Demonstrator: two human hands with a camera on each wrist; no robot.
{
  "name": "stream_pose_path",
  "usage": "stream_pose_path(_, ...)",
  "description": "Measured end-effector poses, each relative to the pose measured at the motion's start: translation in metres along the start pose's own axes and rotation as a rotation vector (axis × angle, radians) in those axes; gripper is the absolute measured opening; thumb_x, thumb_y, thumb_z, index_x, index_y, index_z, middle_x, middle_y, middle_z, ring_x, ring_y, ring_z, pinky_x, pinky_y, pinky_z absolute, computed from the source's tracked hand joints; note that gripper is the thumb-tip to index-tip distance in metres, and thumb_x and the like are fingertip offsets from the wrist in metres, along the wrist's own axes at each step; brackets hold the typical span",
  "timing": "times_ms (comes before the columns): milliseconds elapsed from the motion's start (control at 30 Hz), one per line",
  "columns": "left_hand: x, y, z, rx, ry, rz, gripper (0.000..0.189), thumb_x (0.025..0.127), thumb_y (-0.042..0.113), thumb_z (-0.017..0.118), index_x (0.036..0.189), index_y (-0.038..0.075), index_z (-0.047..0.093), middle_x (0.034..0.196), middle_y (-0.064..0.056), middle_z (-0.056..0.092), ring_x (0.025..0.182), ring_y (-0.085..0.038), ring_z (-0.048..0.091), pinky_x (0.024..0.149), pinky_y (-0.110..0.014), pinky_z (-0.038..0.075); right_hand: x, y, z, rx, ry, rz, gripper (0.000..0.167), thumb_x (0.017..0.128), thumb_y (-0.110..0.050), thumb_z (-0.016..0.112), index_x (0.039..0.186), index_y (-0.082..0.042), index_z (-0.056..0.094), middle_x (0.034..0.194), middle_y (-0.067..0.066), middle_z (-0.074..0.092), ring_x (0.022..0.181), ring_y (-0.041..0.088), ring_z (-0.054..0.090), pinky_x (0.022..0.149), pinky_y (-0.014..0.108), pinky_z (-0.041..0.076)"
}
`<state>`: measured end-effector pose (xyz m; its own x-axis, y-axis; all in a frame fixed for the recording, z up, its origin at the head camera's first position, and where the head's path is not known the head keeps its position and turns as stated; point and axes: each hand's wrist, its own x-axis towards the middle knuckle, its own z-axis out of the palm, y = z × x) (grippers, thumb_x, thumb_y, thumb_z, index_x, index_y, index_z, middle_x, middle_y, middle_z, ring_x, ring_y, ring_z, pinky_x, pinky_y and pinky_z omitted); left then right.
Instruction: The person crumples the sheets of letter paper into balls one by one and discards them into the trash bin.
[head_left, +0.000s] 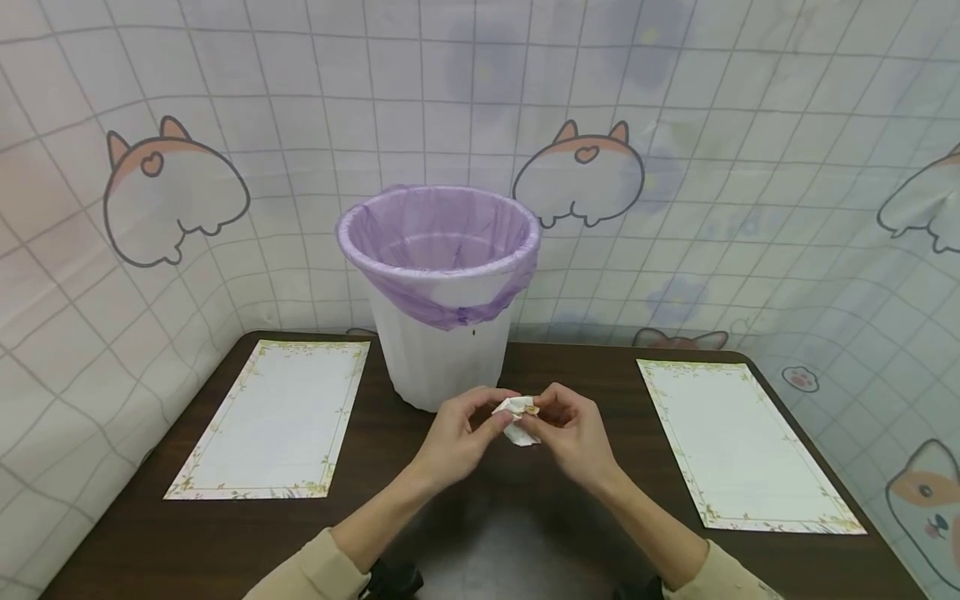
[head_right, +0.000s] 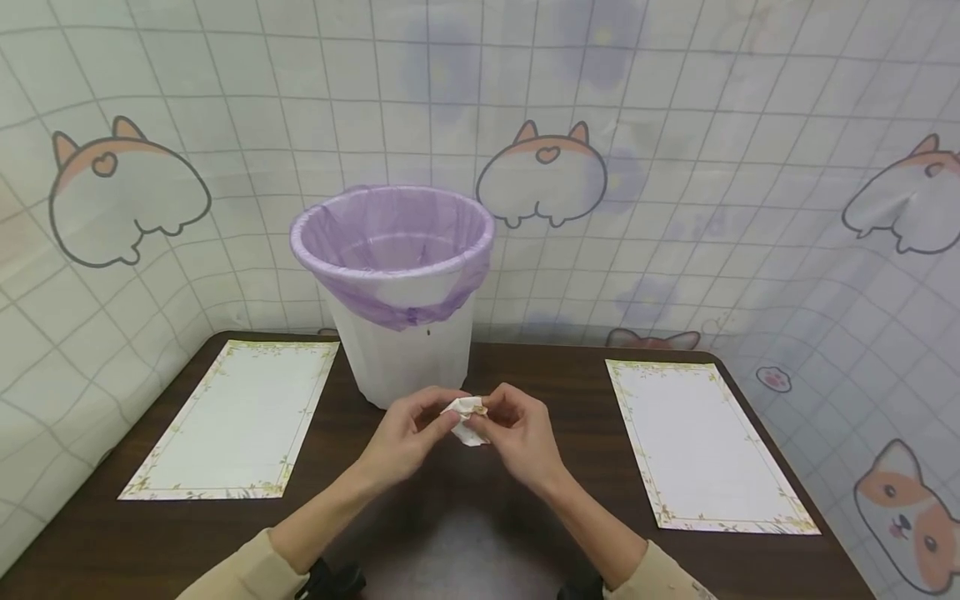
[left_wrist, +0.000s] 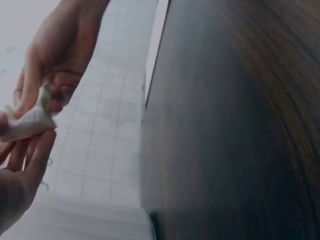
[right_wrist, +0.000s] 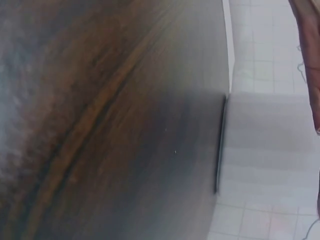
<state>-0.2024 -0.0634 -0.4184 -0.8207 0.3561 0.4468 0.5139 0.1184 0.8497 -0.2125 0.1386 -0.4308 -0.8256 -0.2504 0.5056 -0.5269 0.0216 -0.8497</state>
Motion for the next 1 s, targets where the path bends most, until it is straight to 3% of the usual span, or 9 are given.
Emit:
stream_pose_path(133,0.001,-0.002,0.001,-0.01,0.022,-0.015,0.027,0.103,0.014,0.065,0.128,0.005,0.069,0.115,-0.005,0.067,0.104,-0.022,0.061,0.083,-0.031,0.055,0.003,0.0,-0.001,-0.02,0.005,0.049,0.02,0.09,0.003,0.077,0.106,-0.004,0.068,0.095,0.009,0.072,0.079,0.017,0.068,0.065,0.033,0.06)
stream_pose_path(300,0.002,-0.003,-0.002,-0.033,0.005,-0.028,0.03,0.103,0.016,0.065,0.132,0.008,0.067,0.122,-0.006,0.06,0.109,-0.029,0.06,0.086,-0.034,0.056,0.005,0.0,-0.002,-0.018,-0.005,0.05,0.028,0.092,0.001,0.076,0.118,-0.005,0.067,0.109,0.012,0.071,0.097,0.02,0.068,0.075,0.035,0.061)
stream_pose_path(467,0.005,-0.005,-0.008,-0.045,0.019,-0.014,0.034,0.099,0.012,0.072,0.132,0.009,0.067,0.121,-0.006,0.062,0.106,-0.028,0.059,0.089,-0.043,0.056,0.007,0.003,-0.003,0.041,-0.019,0.017,0.031,0.091,0.008,0.073,0.12,-0.001,0.064,0.114,0.016,0.066,0.103,0.021,0.066,0.077,0.032,0.06)
stream_pose_path(633,0.009,0.001,-0.015,-0.05,0.074,-0.005,0.038,0.095,0.008,0.075,0.131,0.007,0.066,0.125,-0.006,0.064,0.111,-0.032,0.06,0.093,-0.05,0.053,0.009,0.002,-0.003,0.047,-0.025,-0.019,0.04,0.09,0.011,0.072,0.127,-0.001,0.06,0.115,0.019,0.063,0.103,0.021,0.066,0.079,0.031,0.059)
stream_pose_path(767,0.012,0.01,-0.026,-0.042,0.184,-0.011,0.034,0.096,0.009,0.074,0.128,0.002,0.065,0.126,-0.012,0.064,0.107,-0.029,0.062,0.091,-0.045,0.054,0.012,0.0,-0.006,0.036,-0.011,-0.023,0.044,0.09,0.011,0.072,0.13,-0.002,0.059,0.115,0.02,0.065,0.103,0.021,0.067,0.081,0.03,0.058)
stream_pose_path(900,0.016,0.022,-0.042,-0.085,0.37,-0.017,0.03,0.097,0.005,0.071,0.124,-0.004,0.062,0.124,-0.019,0.062,0.102,-0.025,0.062,0.083,-0.033,0.056,0.014,-0.002,-0.011,0.029,-0.007,-0.013,0.044,0.089,0.013,0.073,0.127,-0.002,0.06,0.114,0.02,0.065,0.104,0.022,0.067,0.082,0.03,0.058)
stream_pose_path(1000,0.02,0.031,-0.056,-0.155,0.504,-0.005,0.026,0.098,-0.001,0.067,0.122,-0.007,0.058,0.124,-0.017,0.059,0.101,-0.025,0.061,0.077,-0.028,0.057,0.015,-0.004,-0.015,0.013,-0.014,-0.007,0.044,0.088,0.012,0.074,0.127,-0.004,0.06,0.114,0.018,0.065,0.104,0.024,0.067,0.082,0.031,0.059)
